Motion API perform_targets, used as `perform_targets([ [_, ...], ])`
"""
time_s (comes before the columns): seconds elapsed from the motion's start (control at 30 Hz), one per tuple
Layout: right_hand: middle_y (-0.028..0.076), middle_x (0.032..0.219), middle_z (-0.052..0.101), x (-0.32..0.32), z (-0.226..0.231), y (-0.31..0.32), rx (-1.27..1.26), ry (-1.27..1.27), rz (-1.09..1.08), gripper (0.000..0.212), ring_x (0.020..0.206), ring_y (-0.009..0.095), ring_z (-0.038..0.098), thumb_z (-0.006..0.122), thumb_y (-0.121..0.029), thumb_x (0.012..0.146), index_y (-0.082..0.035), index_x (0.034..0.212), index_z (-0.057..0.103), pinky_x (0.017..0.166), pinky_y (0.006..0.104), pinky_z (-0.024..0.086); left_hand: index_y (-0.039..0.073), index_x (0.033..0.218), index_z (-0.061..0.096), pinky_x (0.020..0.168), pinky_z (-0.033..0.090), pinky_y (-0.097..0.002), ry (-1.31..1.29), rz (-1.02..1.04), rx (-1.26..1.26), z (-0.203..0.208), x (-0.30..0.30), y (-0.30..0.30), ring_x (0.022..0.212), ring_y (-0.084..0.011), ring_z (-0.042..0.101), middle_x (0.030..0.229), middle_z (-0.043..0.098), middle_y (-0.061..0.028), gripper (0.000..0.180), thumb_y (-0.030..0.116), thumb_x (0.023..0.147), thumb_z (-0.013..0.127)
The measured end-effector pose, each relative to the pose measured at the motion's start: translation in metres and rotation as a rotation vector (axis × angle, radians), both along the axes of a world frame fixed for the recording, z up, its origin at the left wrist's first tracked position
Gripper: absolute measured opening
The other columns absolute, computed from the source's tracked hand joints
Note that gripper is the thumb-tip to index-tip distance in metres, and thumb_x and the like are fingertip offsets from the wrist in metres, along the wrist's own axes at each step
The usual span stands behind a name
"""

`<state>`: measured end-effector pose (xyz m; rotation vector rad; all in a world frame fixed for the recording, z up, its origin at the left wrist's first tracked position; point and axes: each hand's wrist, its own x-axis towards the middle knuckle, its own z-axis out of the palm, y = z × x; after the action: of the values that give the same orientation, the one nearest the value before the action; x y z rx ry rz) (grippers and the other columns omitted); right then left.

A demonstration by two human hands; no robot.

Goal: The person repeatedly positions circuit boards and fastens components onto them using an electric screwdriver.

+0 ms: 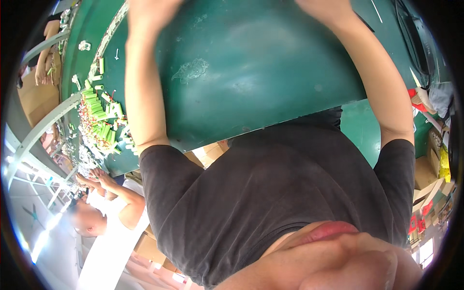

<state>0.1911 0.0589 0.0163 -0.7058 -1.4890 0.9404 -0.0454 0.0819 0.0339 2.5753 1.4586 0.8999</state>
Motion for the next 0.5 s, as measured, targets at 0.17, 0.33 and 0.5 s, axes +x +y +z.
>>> perform_targets([
  [0.17, 0.010, 0.103, 0.062, 0.005, -0.004, 0.003, 0.438, -0.091, 0.009, 0.053, 0.091, 0.018, 0.059, 0.073, -0.021, 0.094, 0.000, 0.137, 0.050, 0.082, 0.0300, 0.048, 0.027, 0.115, 0.080, 0.093, 0.055, -0.0396, 0.111, 0.483, 0.000, -0.044, -0.153, 0.091, 0.102, -0.0273, 0.069, 0.131, 0.066, -0.0111, 0.032, 0.035, 0.084, 0.080],
  [0.33, 0.005, 0.089, 0.061, 0.013, -0.004, 0.000, 0.355, -0.190, 0.006, 0.043, 0.077, 0.016, 0.058, 0.075, -0.017, 0.090, -0.001, 0.125, 0.055, 0.072, 0.0301, 0.049, 0.029, 0.114, 0.080, 0.102, 0.051, -0.0394, 0.099, 0.377, 0.287, -0.073, -0.175, 0.122, 0.112, -0.0299, 0.067, 0.132, 0.066, -0.0138, 0.037, 0.050, 0.084, 0.078],
  [0.5, 0.001, 0.086, 0.058, 0.006, -0.003, -0.001, 0.278, -0.072, 0.051, 0.037, 0.075, 0.010, 0.055, 0.076, -0.011, 0.089, -0.002, 0.119, 0.056, 0.069, 0.0265, 0.047, 0.027, 0.106, 0.083, 0.091, 0.055, -0.0341, 0.063, 0.420, 0.137, -0.078, -0.157, 0.123, 0.098, -0.0218, 0.072, 0.110, 0.077, -0.0038, 0.030, 0.047, 0.086, 0.079],
])
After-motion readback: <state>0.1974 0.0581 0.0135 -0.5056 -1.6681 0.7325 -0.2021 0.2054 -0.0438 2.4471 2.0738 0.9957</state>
